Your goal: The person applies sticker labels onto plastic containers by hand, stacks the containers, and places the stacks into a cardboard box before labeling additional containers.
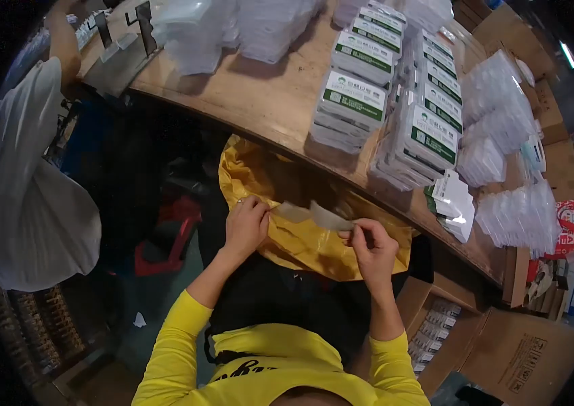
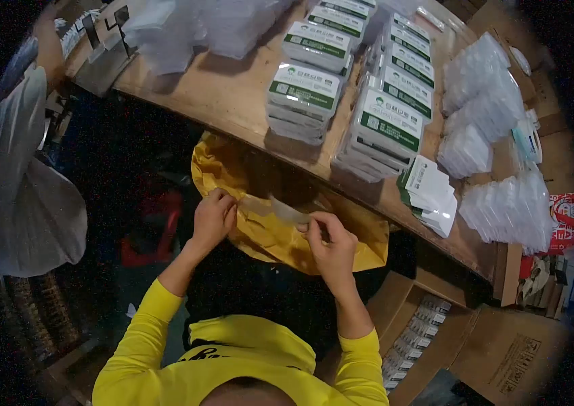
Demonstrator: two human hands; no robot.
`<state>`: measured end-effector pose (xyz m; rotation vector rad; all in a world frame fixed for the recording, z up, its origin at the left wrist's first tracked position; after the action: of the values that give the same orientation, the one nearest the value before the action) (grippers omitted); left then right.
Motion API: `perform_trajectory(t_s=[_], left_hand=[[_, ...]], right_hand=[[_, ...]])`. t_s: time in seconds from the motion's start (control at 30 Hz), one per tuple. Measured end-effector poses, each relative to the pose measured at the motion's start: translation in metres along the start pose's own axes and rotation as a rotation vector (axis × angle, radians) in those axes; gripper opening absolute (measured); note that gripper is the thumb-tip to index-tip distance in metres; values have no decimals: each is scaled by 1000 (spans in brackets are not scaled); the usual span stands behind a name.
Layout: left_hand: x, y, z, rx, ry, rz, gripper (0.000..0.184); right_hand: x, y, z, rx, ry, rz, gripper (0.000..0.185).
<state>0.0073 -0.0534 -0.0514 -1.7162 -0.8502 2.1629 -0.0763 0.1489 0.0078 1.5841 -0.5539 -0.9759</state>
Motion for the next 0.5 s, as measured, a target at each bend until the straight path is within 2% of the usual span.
perform_trajectory(t_s=[0.03,0.13,0.23,0.27,0.3,0.37,0.4,0.43,0.5], left_hand=[[2,5,10,-50,102,95,11],[-43,-11,56,134,-10,-34,13],[-131,-48,122,367,-326,19,22],[-157,-55,146,461,-461,143,29],[-180,-62,172,499,-480,222,34],[-213,-70,220,585,-650,550,39],[-225,-67,248,569,-647,659,39],[-232,-61,269,535,-603,718,40],[-243,-41,309,360,-353,682,40]], right_hand=[[-5,5,1,-48,-18,64,12],[-9,1,-1,-87,-28,82,19],[-4,20,2,-189,14,-34,19],[-1,22,1,-244,19,-35,17],[2,18,0,-193,39,30,11],[7,16,-4,-116,31,173,10],[8,14,-6,-125,37,114,8],[9,11,-9,-82,36,188,7],[12,7,-13,1,32,336,7]])
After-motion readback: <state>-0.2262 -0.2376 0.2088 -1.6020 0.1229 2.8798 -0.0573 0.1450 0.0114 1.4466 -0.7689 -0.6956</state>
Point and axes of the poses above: each hand's wrist, its own z-axis towards the middle knuckle, its own x-axis out of the palm, y = z × x, the point moved 6 cm from there along z, towards the middle knuckle, and after that the axes turned 8 degrees about y, right-handed, at the moved point
